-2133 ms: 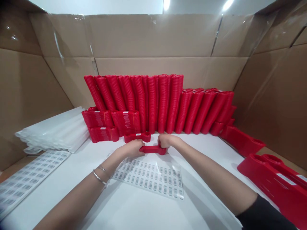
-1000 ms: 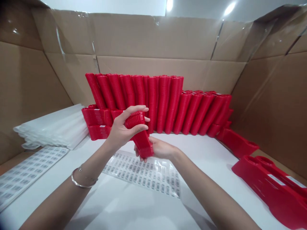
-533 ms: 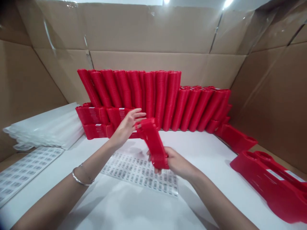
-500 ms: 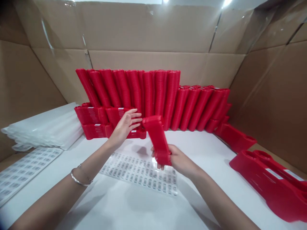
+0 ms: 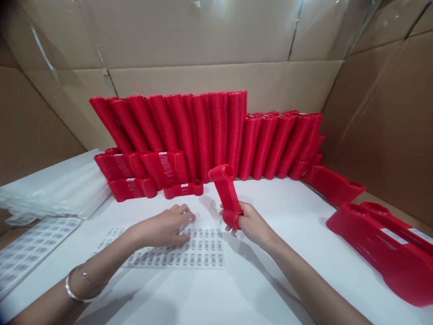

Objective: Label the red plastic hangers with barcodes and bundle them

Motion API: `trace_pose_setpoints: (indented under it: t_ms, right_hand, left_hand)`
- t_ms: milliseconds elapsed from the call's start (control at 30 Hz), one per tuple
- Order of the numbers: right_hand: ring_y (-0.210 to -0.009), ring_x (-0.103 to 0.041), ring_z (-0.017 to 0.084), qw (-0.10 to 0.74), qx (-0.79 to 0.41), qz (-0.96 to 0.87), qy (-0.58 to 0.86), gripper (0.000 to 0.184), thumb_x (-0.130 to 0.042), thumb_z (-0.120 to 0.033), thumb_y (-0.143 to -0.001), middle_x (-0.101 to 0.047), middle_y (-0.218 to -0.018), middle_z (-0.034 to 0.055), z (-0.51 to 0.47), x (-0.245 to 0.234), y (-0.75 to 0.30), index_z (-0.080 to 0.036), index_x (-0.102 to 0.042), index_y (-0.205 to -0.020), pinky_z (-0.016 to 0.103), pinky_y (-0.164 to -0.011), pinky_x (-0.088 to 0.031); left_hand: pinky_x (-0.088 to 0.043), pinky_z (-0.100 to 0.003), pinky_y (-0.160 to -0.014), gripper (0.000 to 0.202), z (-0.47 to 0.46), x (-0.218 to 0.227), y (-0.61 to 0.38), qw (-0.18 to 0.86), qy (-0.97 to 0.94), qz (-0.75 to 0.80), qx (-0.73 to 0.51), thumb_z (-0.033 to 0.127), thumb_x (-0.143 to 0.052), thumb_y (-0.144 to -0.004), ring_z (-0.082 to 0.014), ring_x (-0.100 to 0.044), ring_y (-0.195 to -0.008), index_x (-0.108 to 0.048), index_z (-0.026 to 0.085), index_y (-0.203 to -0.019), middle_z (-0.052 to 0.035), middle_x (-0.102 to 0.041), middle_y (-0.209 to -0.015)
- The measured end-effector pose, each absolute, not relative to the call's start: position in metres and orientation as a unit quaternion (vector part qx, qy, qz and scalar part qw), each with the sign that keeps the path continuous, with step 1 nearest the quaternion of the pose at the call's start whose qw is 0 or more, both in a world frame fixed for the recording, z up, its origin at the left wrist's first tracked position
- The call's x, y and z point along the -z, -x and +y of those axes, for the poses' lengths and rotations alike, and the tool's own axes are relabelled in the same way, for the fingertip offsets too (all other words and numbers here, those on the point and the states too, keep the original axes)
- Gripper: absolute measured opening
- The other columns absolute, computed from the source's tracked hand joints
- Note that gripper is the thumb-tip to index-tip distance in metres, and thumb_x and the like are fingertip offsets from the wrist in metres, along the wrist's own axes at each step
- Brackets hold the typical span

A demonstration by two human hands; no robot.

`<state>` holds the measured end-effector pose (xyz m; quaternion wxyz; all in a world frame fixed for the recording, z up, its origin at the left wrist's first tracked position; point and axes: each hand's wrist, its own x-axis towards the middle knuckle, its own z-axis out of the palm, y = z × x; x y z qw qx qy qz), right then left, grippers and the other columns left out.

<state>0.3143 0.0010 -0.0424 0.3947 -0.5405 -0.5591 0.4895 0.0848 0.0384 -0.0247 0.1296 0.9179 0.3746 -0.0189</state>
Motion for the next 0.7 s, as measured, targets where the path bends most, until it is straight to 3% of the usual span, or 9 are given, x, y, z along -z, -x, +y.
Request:
trace_pose_setpoints:
  t_ms: [133, 333, 533, 700]
  right_hand:
    - [-0.052, -0.056, 0.014, 0.372, -0.511, -0.544, 0.552, 0.022, -0.047, -0.017, -0.064, -0.057, -0.059, -0.001, 0.002, 0.053, -0.311, -0.015, -0.055, -0.085, 0.023, -0.045, -0.041]
    - [-0.046, -0.052, 0.012, 0.349, -0.542, -0.532, 0.549, 0.026, -0.048, -0.018, -0.064, -0.058, -0.053, -0.0008, -0.001, 0.056, -0.307, -0.013, -0.054, -0.089, 0.021, -0.042, -0.036]
    - [-0.049, -0.057, 0.013, 0.304, -0.629, -0.5, 0.512, 0.033, -0.043, -0.011, -0.058, -0.056, -0.055, -0.0011, -0.005, 0.054, -0.308, -0.013, -0.054, -0.089, 0.02, -0.044, -0.038]
    - [-0.052, -0.059, 0.011, 0.312, -0.676, -0.451, 0.492, 0.026, -0.046, -0.014, -0.062, -0.054, -0.057, -0.0012, -0.007, 0.051, -0.308, -0.013, -0.056, -0.086, 0.018, -0.045, -0.04]
  left_hand:
    - [-0.037, -0.037, -0.083, 0.035, 0.03, 0.045, -0.111, 0.126, -0.919, 0.35, -0.132, 0.038, -0.048, -0.081, -0.0236, -0.044, -0.098, -0.046, 0.023, -0.113, -0.0071, -0.047, -0.113]
    - [-0.039, -0.035, -0.08, 0.035, 0.032, 0.071, -0.122, 0.164, -0.915, 0.341, -0.138, 0.045, -0.059, -0.073, -0.0236, -0.045, -0.095, -0.054, 0.023, -0.1, -0.0044, -0.05, -0.107]
    - [-0.037, -0.034, -0.081, 0.025, 0.029, 0.078, -0.109, 0.149, -0.911, 0.337, -0.184, 0.034, -0.047, -0.083, -0.0207, -0.044, -0.093, -0.05, 0.023, -0.105, -0.0043, -0.05, -0.105]
    - [-0.038, -0.035, -0.08, 0.031, 0.025, 0.077, -0.109, 0.143, -0.916, 0.322, -0.192, 0.036, -0.05, -0.08, -0.0212, -0.043, -0.092, -0.048, 0.023, -0.108, -0.005, -0.049, -0.103]
